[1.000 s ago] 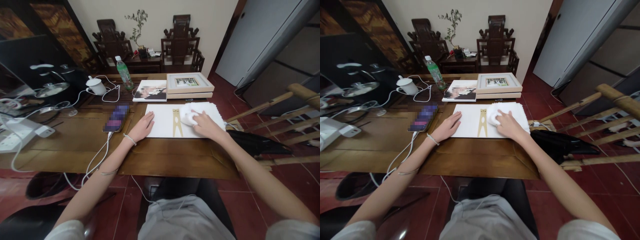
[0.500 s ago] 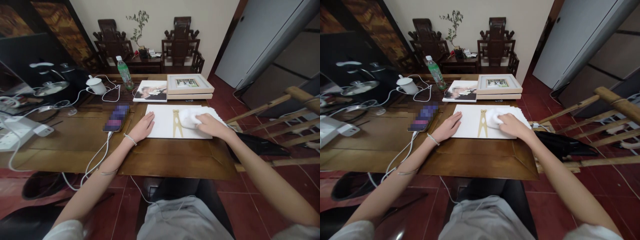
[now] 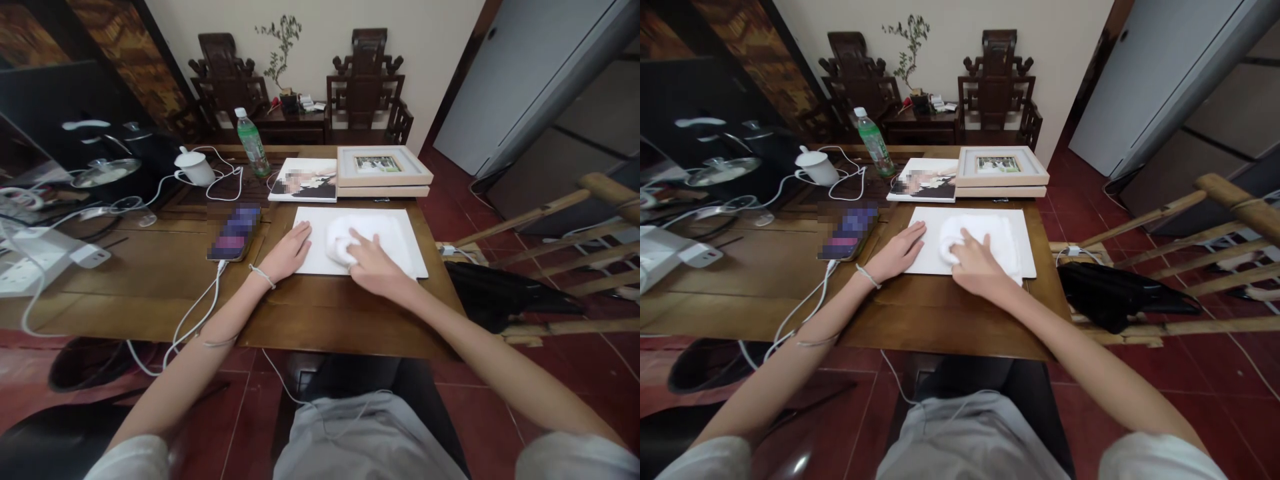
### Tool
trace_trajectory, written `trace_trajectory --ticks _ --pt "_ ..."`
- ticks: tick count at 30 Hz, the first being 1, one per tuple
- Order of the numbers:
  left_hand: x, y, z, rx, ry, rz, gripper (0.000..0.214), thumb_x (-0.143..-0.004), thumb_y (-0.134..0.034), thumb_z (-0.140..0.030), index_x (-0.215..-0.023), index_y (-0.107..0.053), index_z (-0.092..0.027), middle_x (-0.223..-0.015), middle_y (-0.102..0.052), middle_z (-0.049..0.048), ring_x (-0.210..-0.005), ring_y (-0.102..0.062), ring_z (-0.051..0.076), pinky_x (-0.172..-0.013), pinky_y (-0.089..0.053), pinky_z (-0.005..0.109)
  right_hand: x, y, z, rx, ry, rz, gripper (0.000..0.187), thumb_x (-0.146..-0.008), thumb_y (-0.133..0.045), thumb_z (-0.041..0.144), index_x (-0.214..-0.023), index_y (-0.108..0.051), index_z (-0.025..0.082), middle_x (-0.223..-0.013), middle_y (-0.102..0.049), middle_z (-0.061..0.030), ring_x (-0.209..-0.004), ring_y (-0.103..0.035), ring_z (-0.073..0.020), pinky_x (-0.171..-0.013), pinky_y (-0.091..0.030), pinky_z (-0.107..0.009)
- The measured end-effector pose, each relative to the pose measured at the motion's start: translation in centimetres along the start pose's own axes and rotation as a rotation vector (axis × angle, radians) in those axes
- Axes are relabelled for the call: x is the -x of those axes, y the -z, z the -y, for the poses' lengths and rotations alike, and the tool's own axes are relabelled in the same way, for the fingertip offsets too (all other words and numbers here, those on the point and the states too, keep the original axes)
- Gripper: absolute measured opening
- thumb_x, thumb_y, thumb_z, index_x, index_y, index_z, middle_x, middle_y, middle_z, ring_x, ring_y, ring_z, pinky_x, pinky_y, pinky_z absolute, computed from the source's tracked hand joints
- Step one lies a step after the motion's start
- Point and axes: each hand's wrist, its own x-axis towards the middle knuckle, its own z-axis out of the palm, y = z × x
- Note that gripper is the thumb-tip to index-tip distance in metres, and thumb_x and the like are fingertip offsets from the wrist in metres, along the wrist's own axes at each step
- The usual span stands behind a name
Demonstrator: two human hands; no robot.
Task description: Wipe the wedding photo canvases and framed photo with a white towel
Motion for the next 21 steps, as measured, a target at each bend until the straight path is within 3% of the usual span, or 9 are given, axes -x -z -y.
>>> trace_trajectory --ticks 4,7,11,15,18,21 --pt "0.0 0.0 -0.1 -0.020 -0.003 0.001 0.048 -0.096 -0.034 -0.029 -0.135 -0.047 -0.004 -0.149 -0.040 0.0201 -0.141 -0.034 0.027 -0.119 -0.025 0.045 4.0 -0.6 2.2 -0.002 0.084 0.043 0.033 -0.070 -0.038 0.002 -0.089 -0.062 0.015 -0.130 -0.058 -0.0182 -0.144 -0.021 -0.0332 -0.108 -0.018 -0.068" --pt "0.0 -0.1 -0.1 -0.035 -0.003 -0.003 0.048 -0.096 -0.034 -0.029 -0.134 -0.047 -0.003 -0.149 -0.040 0.0202 -0.141 -0.034 0.027 -0.119 -0.025 0.043 3.9 -0.4 2.3 0.017 0.074 0.048 0.031 -0.072 -0.040 0.004 -0.089 -0.063 0.015 -0.127 -0.060 -0.0188 -0.143 -0.025 -0.0338 -0.108 -0.020 -0.067" --pt "0.0 -0.1 0.1 -0.039 -0.012 0.002 0.047 -0.096 -0.033 -0.029 -0.135 -0.047 -0.004 -0.149 -0.041 0.0195 -0.141 -0.034 0.027 -0.119 -0.026 0.045 -0.4 0.1 0.5 0.081 0.019 0.025 0.034 -0.077 -0.040 0.008 -0.101 -0.063 0.012 -0.130 -0.056 -0.0232 -0.136 -0.037 -0.0355 -0.107 -0.024 -0.064" --pt "0.1 0.1 0.1 -0.032 0.002 0.010 0.047 -0.096 -0.034 -0.030 -0.136 -0.046 -0.008 -0.149 -0.041 0.0168 -0.142 -0.034 0.026 -0.119 -0.026 0.046 -6.0 0.8 -2.1 0.118 -0.022 -0.051 0.034 -0.080 -0.038 0.011 -0.102 -0.064 0.012 -0.121 -0.060 -0.0224 -0.114 -0.056 -0.0353 -0.099 -0.035 -0.059" --pt "0.1 0.1 0.0 -0.026 0.003 0.008 0.047 -0.096 -0.034 -0.030 -0.136 -0.046 -0.007 -0.149 -0.041 0.0181 -0.142 -0.034 0.026 -0.119 -0.026 0.046 -8.6 1.0 -3.1 0.121 -0.083 -0.092 0.034 -0.081 -0.038 0.012 -0.105 -0.063 0.013 -0.117 -0.062 -0.0211 -0.110 -0.057 -0.0358 -0.096 -0.038 -0.059" --pt "0.1 0.1 0.1 -0.023 -0.002 0.003 0.048 -0.096 -0.035 -0.030 -0.136 -0.046 -0.005 -0.149 -0.041 0.0187 -0.142 -0.034 0.027 -0.119 -0.025 0.045 -8.8 0.8 -2.9 0.126 -0.113 -0.098 0.035 -0.079 -0.039 0.011 -0.106 -0.063 0.013 -0.118 -0.061 -0.0217 -0.116 -0.053 -0.0362 -0.098 -0.033 -0.063"
